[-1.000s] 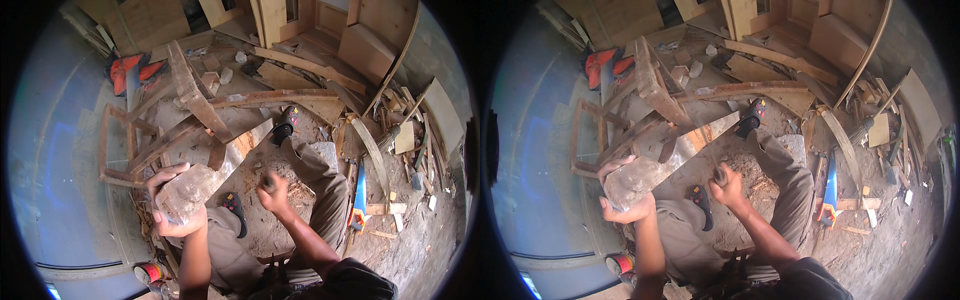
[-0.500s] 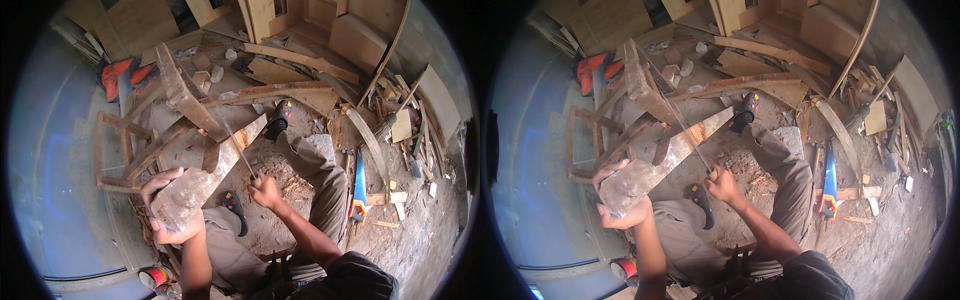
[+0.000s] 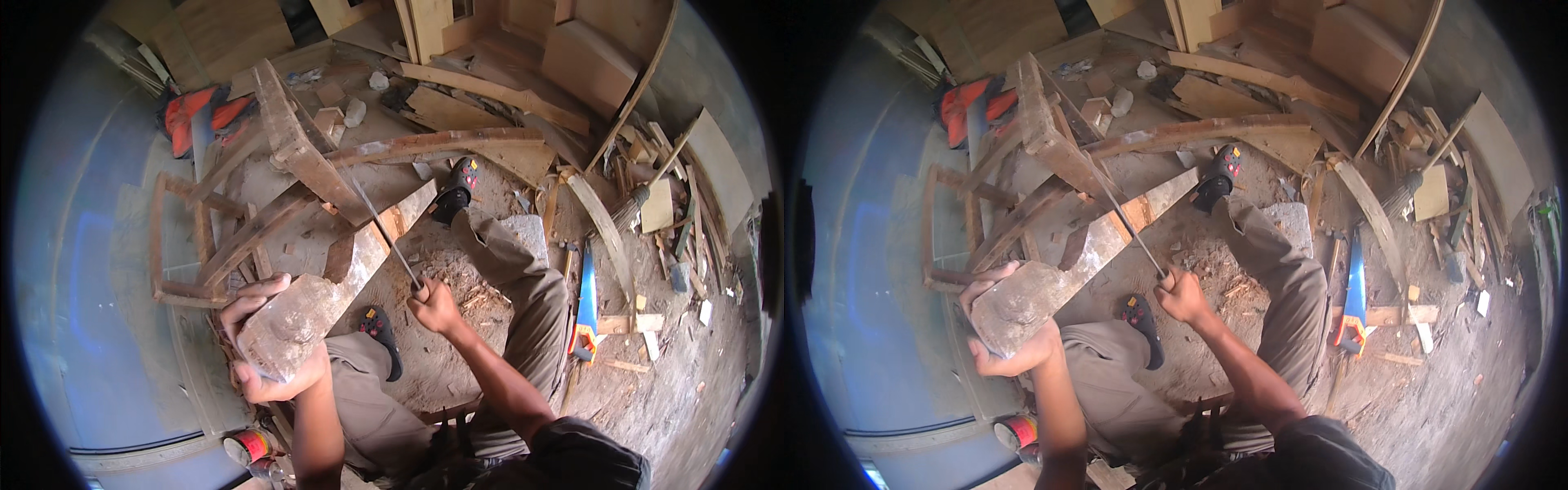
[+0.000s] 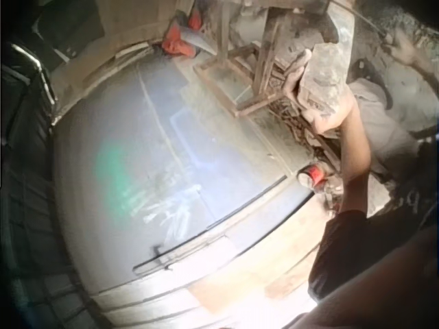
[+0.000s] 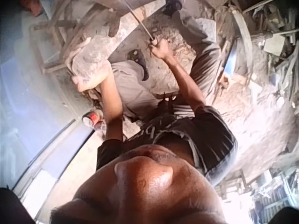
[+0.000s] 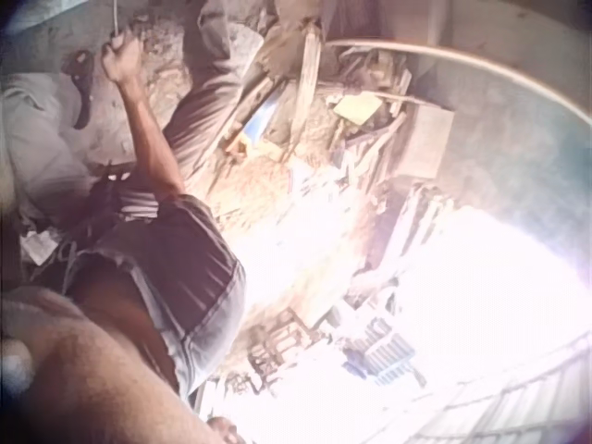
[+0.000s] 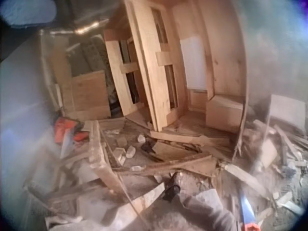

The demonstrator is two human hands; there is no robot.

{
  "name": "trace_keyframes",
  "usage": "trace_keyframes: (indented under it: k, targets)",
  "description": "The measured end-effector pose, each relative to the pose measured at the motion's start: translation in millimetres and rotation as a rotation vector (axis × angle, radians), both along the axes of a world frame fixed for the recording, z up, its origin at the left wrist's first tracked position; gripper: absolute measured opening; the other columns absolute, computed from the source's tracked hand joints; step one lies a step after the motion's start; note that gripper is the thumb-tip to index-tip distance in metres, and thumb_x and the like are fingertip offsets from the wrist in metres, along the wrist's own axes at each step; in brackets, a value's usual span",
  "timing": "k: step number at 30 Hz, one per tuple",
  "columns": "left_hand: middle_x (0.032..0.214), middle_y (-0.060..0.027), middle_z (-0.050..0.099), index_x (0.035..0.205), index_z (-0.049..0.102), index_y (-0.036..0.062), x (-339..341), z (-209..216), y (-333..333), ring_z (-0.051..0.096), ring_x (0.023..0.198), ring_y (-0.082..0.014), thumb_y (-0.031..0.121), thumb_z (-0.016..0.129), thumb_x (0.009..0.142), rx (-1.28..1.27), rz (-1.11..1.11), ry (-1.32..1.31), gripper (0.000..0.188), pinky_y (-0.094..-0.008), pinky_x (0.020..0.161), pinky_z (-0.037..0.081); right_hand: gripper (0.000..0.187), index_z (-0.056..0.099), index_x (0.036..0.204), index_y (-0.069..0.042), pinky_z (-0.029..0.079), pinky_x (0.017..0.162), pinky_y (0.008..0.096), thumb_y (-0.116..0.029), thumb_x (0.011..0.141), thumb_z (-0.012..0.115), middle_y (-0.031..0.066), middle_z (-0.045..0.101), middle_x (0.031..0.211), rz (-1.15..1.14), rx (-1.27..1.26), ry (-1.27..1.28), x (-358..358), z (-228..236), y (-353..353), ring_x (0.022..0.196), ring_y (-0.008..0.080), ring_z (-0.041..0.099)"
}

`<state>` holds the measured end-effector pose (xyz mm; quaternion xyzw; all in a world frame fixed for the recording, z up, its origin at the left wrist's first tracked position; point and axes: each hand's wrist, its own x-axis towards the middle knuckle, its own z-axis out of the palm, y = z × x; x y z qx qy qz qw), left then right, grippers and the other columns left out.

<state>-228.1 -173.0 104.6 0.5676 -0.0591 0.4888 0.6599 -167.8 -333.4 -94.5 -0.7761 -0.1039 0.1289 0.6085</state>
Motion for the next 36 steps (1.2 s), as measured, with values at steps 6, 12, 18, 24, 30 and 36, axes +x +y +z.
trace_keyframes:
  k: [6, 12, 18, 24, 30, 36]
  targets:
    - [0.098, -0.0287, 0.063, 0.107, 0.052, -0.0056, -6.8, 2.8, 4.3, 0.062, 0.097, -0.0398, 0.054, 0.040, 0.083, 0.012, 0.023, 0.022, 0.066, -0.0475, 0.089, 0.049, 0.011, 0.055, 0.079, -0.002, 0.049, 0.061, 0.0339, -0.007, 0.072, 0.063, 0.0119, 0.057, 0.065, -0.081, 0.093, -0.153, -9.2, 63.4, -2.6, 0.062, 0.0224, 0.061]
    - [0.099, -0.0293, 0.063, 0.107, 0.052, -0.0061, -2.3, 4.0, -2.1, 0.062, 0.098, -0.0404, 0.054, 0.040, 0.082, 0.025, -0.003, 0.026, 0.066, -0.0478, 0.089, 0.049, 0.010, 0.056, 0.080, -0.002, 0.047, 0.058, 0.0346, -0.006, 0.072, 0.061, 0.0104, 0.057, 0.063, -0.079, 0.175, -0.311, -13.4, 50.9, -3.3, 0.059, 0.0201, 0.058]
    - [0.099, -0.0311, 0.063, 0.106, 0.051, -0.0065, -5.0, -1.0, 11.0, 0.062, 0.097, -0.0400, 0.054, 0.043, 0.083, 0.024, 0.072, 0.044, 0.066, -0.0468, 0.090, 0.050, 0.026, 0.060, 0.094, 0.003, 0.053, 0.072, 0.0428, -0.017, 0.077, 0.063, 0.0245, 0.064, 0.076, -0.079, -0.058, 0.025, -4.2, 28.6, -4.2, 0.076, 0.0392, 0.067]
    - [0.099, -0.0294, 0.063, 0.108, 0.052, -0.0057, -4.4, 3.6, 4.2, 0.061, 0.099, -0.0408, 0.053, 0.041, 0.083, 0.009, 0.012, 0.022, 0.065, -0.0483, 0.089, 0.049, 0.023, 0.059, 0.088, 0.003, 0.052, 0.068, 0.0419, -0.017, 0.076, 0.064, 0.0224, 0.062, 0.070, 0.008, 0.261, -0.194, -7.2, 87.7, -6.1, 0.067, 0.0337, 0.066]
    - [0.097, -0.0296, 0.063, 0.107, 0.051, -0.0064, -11.3, -4.6, 10.7, 0.061, 0.096, -0.0403, 0.053, 0.039, 0.084, -0.071, 0.062, 0.016, 0.065, -0.0487, 0.087, 0.050, 0.023, 0.058, 0.087, 0.003, 0.050, 0.066, 0.0427, -0.017, 0.076, 0.064, 0.0218, 0.060, 0.070, -0.034, -0.071, 0.001, 14.4, 13.2, 4.6, 0.067, 0.0340, 0.061]
    - [0.107, -0.0267, 0.061, 0.108, 0.054, -0.0039, -7.3, -1.9, 21.4, 0.060, 0.104, -0.0382, 0.052, 0.038, 0.084, -0.146, 0.161, 0.053, 0.063, -0.0502, 0.093, 0.048, 0.018, 0.053, 0.081, 0.000, 0.050, 0.064, 0.0430, -0.013, 0.075, 0.063, 0.0214, 0.057, 0.065, -0.011, 0.178, -0.197, -8.1, 85.7, -0.2, 0.062, 0.0345, 0.063]
